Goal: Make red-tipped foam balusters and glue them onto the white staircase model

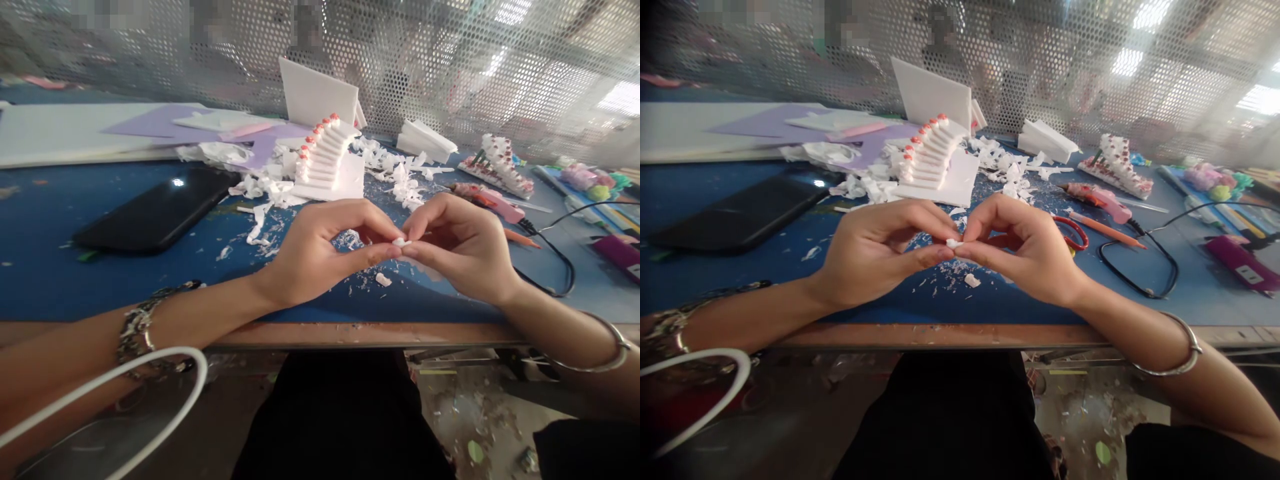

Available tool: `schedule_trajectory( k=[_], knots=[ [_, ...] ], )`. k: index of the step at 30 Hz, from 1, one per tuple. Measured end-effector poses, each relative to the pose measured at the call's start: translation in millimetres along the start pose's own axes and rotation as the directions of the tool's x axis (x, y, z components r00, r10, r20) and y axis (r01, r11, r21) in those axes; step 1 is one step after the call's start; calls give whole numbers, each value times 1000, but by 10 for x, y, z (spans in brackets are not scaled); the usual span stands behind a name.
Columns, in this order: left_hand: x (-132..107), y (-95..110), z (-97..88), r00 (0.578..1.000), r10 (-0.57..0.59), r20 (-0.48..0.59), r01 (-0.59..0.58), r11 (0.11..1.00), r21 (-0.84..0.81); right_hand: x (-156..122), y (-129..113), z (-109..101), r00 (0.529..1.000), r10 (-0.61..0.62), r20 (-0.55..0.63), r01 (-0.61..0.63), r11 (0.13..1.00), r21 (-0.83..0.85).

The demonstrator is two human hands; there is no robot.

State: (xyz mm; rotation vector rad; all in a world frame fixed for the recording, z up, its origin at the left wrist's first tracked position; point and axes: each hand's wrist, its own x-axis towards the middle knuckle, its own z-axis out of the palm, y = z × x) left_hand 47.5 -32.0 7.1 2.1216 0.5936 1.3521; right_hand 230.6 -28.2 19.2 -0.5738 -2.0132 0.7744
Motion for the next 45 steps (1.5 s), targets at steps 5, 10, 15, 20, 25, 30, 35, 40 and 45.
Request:
schedule_trajectory(
  k=[5,10,15,20,25,30,35,40,45],
  knots=[
    [35,-17,3,987,-157,-40,152,983,-106,3,-32,-41,987,-160,15,161,984,-73],
    [65,-39,0,960,-279,6,276,945,-175,37,-76,-104,927,-339,161,375,833,-406],
    [78,-25,3,936,-346,61,351,908,-228,35,-95,-126,882,-425,203,464,710,-529],
    [82,-7,9,913,-396,96,407,883,-233,19,-83,-115,868,-452,204,480,663,-575],
    [71,-10,22,918,-392,67,396,889,-230,11,-57,-90,931,-350,101,344,757,-556],
    [58,-33,35,961,-276,7,271,938,-214,14,-17,-55,969,-246,19,223,840,-495],
    [39,-10,42,980,-196,-26,191,975,-117,15,-12,-31,973,-230,-21,189,845,-500],
    [31,-10,38,991,-127,-37,124,990,-73,15,-14,-24,974,-219,-47,168,853,-494],
    [38,-26,25,990,-137,-17,133,981,-144,23,-5,-19,986,-151,-72,117,928,-354]
  ],
)
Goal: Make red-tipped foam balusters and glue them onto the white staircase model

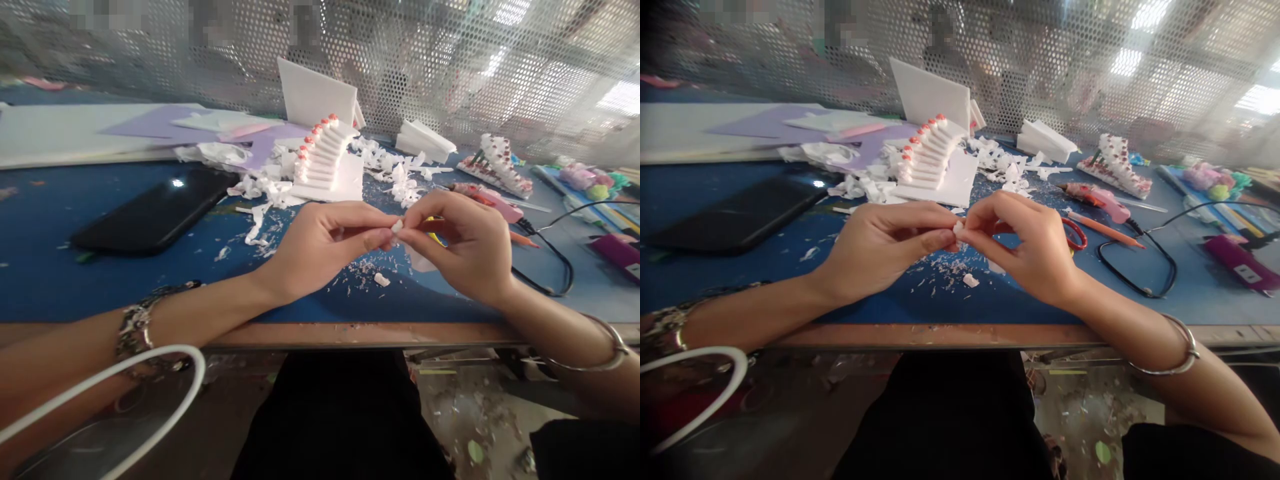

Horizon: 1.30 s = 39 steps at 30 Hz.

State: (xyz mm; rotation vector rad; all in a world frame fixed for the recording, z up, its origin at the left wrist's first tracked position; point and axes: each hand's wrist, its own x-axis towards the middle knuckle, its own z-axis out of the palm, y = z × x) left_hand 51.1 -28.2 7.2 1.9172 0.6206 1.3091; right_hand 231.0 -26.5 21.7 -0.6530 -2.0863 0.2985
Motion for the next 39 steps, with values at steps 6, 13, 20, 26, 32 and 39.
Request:
schedule_trajectory(
  k=[6,13,20,26,32,39],
  knots=[
    [6,18,-3,1000,11,7,-11,1000,1,-16,-11,12,997,80,-2,-79,987,143],
    [-16,26,1,999,-22,-45,24,999,42,-31,-22,38,993,115,-33,-106,972,209],
    [13,15,-3,998,-54,-32,52,997,-54,-36,-29,41,993,112,-31,-102,968,231],
    [13,4,-24,997,-71,2,71,993,-95,-33,-34,35,991,129,-18,-123,971,204],
    [3,-16,-25,1000,14,-14,-14,1000,-5,-35,-11,41,990,142,-19,-135,966,220],
    [-37,36,-12,995,93,-19,-88,978,190,-46,-11,53,993,93,-69,-79,982,173]
  ],
)
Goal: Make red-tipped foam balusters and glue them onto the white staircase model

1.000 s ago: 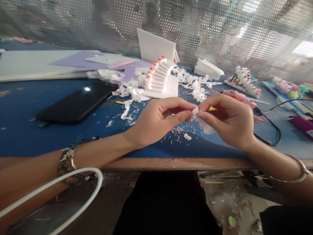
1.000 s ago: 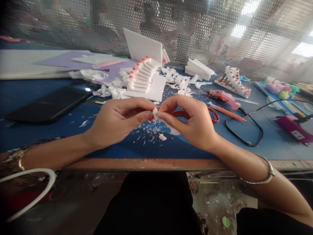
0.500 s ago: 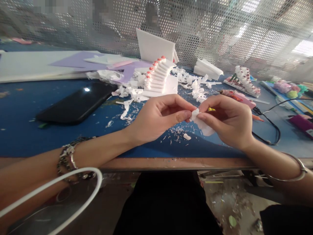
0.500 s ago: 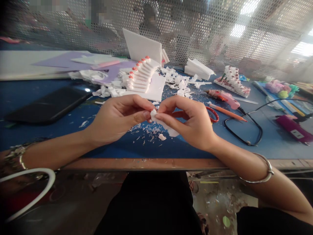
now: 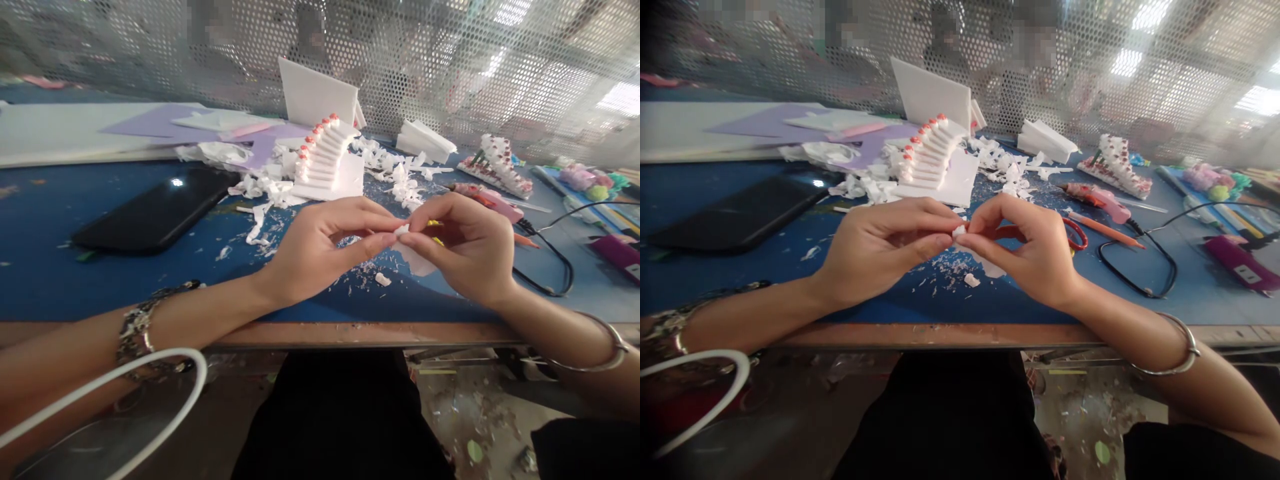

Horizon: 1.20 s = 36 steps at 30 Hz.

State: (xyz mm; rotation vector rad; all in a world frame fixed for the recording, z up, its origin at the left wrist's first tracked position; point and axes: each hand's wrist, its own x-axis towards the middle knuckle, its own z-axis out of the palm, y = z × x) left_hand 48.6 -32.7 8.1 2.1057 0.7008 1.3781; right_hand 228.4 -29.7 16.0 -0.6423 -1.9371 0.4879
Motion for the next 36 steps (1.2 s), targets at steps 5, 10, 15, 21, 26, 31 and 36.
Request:
schedule_trajectory(
  k=[5,10,15,21,26,31,36],
  knots=[
    [11,0,-5,998,-30,47,33,997,-76,3,18,-16,997,-61,53,60,998,22],
    [43,-13,11,992,-115,56,124,971,-204,1,29,-33,991,-99,95,98,995,14],
    [59,3,1,969,-239,57,246,942,-228,23,6,-72,955,-240,172,266,952,-154],
    [82,6,-8,939,-332,89,344,915,-209,61,5,-123,851,-454,262,522,786,-331],
    [87,-14,-4,936,-316,156,348,900,-262,52,13,-135,844,-477,245,536,742,-403],
    [84,-9,2,944,-300,140,326,915,-237,63,-30,-128,854,-457,248,520,756,-397],
    [71,-10,26,964,-260,64,267,939,-215,41,-27,-95,937,-318,141,348,880,-325]
  ],
)
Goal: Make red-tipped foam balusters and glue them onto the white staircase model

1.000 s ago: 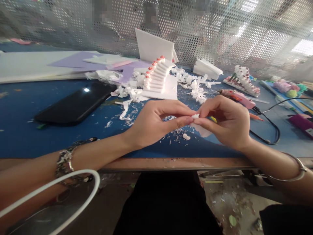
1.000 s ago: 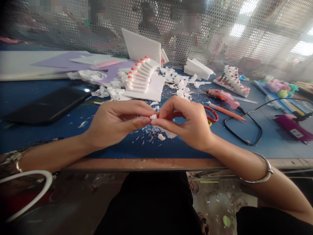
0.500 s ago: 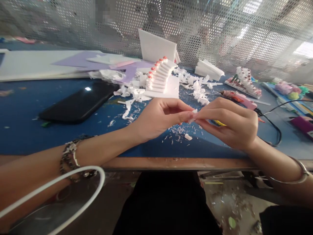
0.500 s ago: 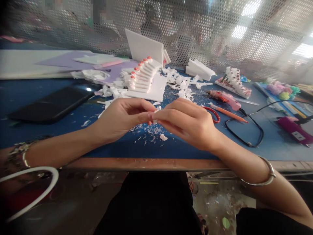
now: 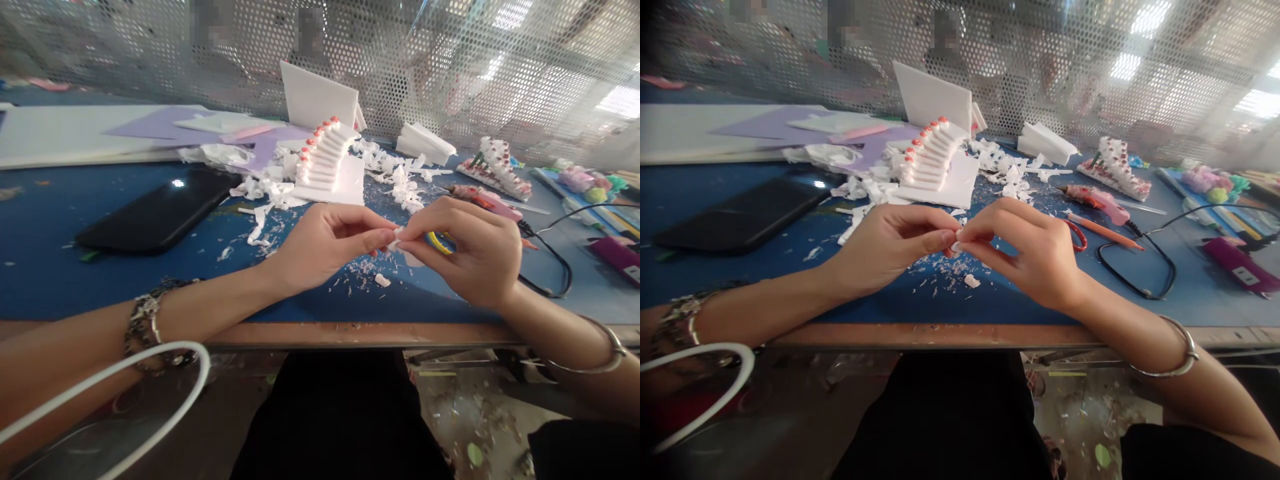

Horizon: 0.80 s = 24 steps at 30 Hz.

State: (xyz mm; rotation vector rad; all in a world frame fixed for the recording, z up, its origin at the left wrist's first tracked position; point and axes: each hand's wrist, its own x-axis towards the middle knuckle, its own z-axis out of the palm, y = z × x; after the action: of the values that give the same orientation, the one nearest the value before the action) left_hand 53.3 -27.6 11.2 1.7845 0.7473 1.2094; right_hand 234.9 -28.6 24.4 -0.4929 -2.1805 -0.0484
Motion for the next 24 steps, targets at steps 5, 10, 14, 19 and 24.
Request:
schedule_trajectory(
  k=[5,10,14,19,24],
  knots=[
    [-14,-28,-3,992,125,-33,-124,992,23,-13,-2,36,989,150,9,-150,982,112],
    [-38,-37,-16,977,213,-8,-210,969,129,-6,-9,54,982,189,26,-191,966,174],
    [-45,-34,-8,974,228,-7,-225,967,122,-13,-10,65,970,239,40,-241,936,257],
    [-27,-6,-1,991,134,-20,-133,990,38,-24,-10,63,957,286,51,-285,889,358],
    [-14,-8,0,995,95,-16,-96,993,-68,-33,-25,59,939,334,80,-338,856,391]
  ],
)
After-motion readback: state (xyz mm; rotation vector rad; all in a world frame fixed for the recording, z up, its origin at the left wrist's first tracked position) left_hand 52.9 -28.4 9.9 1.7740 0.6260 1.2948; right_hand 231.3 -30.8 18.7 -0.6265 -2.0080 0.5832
